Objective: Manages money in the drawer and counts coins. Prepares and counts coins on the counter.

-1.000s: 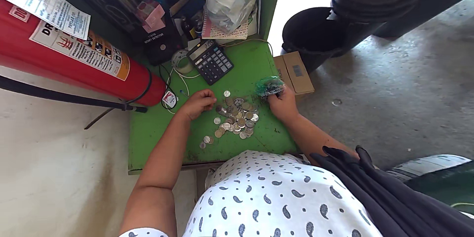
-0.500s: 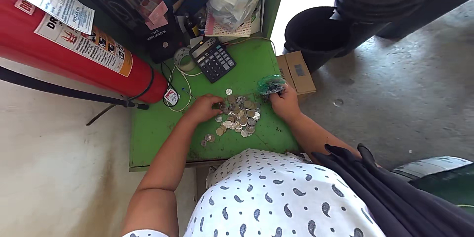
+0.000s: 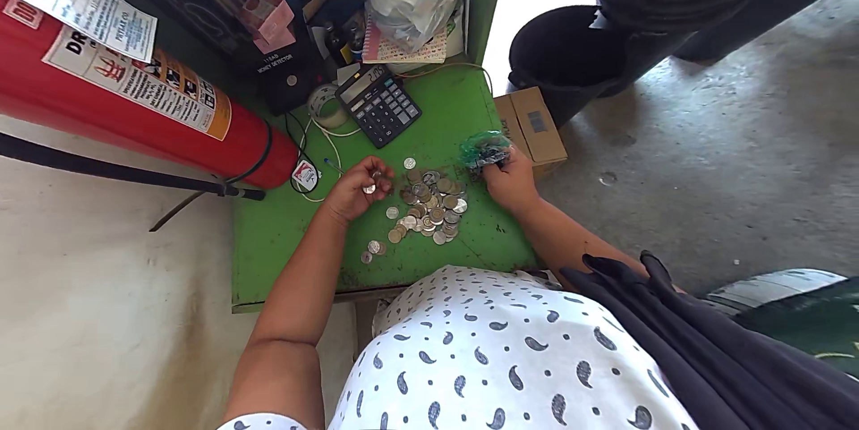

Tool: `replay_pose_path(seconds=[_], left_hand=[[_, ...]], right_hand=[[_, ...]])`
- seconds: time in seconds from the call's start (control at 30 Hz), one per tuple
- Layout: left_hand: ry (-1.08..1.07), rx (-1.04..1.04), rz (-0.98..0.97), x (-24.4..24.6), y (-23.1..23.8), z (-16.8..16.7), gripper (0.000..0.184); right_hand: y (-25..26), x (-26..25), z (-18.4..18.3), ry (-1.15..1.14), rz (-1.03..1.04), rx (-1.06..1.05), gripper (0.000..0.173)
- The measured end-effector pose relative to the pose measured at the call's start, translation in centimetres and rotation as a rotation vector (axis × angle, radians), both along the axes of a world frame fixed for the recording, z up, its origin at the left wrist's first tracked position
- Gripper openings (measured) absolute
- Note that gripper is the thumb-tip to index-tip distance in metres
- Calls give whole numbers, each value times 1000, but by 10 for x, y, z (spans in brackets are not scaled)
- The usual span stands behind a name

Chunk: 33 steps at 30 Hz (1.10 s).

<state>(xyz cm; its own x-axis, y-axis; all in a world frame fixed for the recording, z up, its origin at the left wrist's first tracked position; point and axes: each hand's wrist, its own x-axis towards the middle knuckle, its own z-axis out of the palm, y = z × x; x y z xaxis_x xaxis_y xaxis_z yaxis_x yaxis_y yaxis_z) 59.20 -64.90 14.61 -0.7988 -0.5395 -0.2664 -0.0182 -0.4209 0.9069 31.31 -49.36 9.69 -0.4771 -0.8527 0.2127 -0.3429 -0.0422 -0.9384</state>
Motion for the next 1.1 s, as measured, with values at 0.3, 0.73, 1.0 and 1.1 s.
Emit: replay_pose_path(seconds=[0.3,0.73,1.0,1.1], left_hand=[[-833,-906,-294,-33,22,19,34],[-463,-283,26,8,19,20,6],[-963,-909,-142,4,60,18,26],[-975,-855,-207,-1,57,20,23]], right_hand=[[-1,0,1,7,21,3,29],[-1,0,0,23,15,-2,28],[-1,0,0,12,30,-7,28],[-1,0,0,24,22,-12,27]])
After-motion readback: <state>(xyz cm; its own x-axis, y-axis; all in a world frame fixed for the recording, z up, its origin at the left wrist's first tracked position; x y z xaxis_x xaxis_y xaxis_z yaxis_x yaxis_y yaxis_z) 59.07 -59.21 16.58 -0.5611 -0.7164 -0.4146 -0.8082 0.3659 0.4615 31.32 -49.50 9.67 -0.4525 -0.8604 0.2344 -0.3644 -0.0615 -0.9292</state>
